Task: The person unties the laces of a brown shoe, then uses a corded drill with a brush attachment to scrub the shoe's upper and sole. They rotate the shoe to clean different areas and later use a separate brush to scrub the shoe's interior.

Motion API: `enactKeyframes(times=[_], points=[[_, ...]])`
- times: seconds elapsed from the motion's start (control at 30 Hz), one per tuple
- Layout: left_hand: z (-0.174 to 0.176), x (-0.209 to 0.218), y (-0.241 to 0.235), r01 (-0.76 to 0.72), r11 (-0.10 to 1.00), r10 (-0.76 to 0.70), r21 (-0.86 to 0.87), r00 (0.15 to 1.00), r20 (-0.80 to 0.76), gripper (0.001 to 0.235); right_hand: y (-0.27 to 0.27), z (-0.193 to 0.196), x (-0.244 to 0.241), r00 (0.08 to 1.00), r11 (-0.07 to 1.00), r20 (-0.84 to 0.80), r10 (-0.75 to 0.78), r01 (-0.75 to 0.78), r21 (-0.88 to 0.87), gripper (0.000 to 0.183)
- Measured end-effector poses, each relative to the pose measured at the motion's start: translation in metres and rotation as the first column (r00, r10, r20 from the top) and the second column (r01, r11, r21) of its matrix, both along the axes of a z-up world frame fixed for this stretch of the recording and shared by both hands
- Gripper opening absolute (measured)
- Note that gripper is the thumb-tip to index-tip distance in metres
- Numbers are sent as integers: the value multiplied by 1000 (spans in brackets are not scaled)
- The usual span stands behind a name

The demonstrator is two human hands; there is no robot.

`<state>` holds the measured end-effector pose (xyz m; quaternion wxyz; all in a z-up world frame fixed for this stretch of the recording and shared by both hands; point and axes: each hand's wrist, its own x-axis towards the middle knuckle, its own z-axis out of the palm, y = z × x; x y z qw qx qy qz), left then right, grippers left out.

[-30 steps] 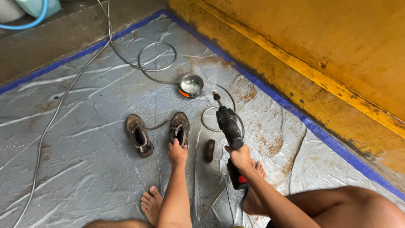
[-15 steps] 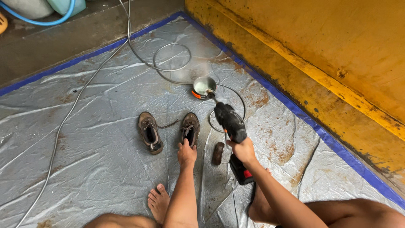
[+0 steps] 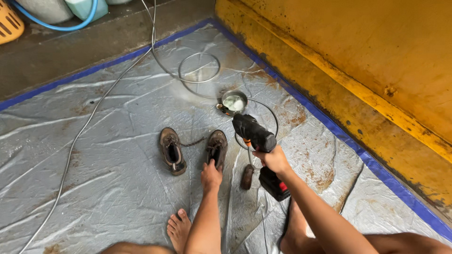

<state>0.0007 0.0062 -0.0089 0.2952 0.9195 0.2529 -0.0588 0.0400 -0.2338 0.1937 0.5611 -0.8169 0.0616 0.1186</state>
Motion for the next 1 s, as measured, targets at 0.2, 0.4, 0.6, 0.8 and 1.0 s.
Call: enactKeyframes(times=[0.2,0.4,0.6,0.8,1.0], points=[[13,-4,24,-195,979,205,-66,949,240,30,-56,44,29,988,982,-90,125,-136,-134,24],[23,3,48,-243,967,247,-71,846,473,31,-118,97,63,948,804,-202,245,-315,-503,36],[-4,8,43,-292,952,289,-87,771,567,28,-168,119,88,904,686,-294,310,-427,-589,37],[18,-2,34,-240,957,289,-160,817,499,28,-193,130,79,831,431,-289,475,-506,-748,35],[1,-11,28,-273,952,306,-140,816,491,32,-188,142,58,721,429,-359,592,-659,-618,37]])
